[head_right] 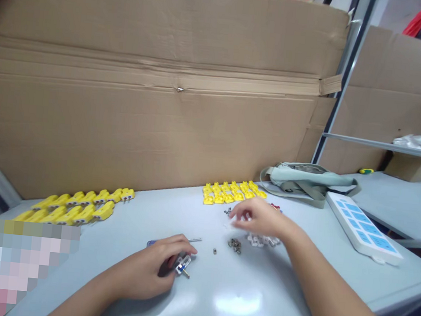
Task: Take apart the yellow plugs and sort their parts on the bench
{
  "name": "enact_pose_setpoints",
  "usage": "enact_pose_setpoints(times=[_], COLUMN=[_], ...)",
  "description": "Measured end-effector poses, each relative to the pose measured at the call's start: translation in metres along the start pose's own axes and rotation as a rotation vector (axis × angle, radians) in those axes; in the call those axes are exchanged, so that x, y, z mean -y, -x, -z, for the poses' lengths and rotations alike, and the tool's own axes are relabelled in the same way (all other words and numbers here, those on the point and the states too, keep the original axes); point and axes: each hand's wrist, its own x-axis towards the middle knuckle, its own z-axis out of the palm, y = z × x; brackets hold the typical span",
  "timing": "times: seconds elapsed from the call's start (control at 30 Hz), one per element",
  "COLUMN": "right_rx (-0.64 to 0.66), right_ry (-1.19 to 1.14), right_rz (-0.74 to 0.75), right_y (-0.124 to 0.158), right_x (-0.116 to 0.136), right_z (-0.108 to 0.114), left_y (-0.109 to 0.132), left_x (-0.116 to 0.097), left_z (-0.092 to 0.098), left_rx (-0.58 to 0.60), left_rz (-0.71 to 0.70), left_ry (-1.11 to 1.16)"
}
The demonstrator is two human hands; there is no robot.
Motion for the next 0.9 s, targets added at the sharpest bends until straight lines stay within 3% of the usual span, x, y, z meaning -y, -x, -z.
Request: enact_pose_setpoints(times=[0.07,0.2,0.37,0.47,0.67,0.9], right_rx=[0.104,0.191,0.168,0.116,0.137,0.238], right_ry=[0.02,0.097,0.128,0.04,-0.108,-0.173], right_rz=[0.164,0.208,0.153,0.167,0.279,0.065], right_y=[0.0,-0.002,0.001,0.004,0.004,0.008], right_x=[0.024,0.036,0.026,0.034,0.063,0.061], right_z=[-0.019,-0.046,-0.036,-0.029,-0.051,-0.063], left_y=[0.0,0.0,-0.004,-0.006,-0.009,-0.009], left_x=[0.002,0.004,0.004,0.004,0.0,-0.001], left_z=[-0.001,-0.002,-0.004,-0.006,-0.011,-0.014], left_rx=[-0.014,-0.018,-0.069,-0.131,-0.239,-0.201], left_rz=[0.005,0.012,0.024,0.002,-0.101,-0.124], left_ry=[0.003,0.012,0.057,0.154,0.299,0.368])
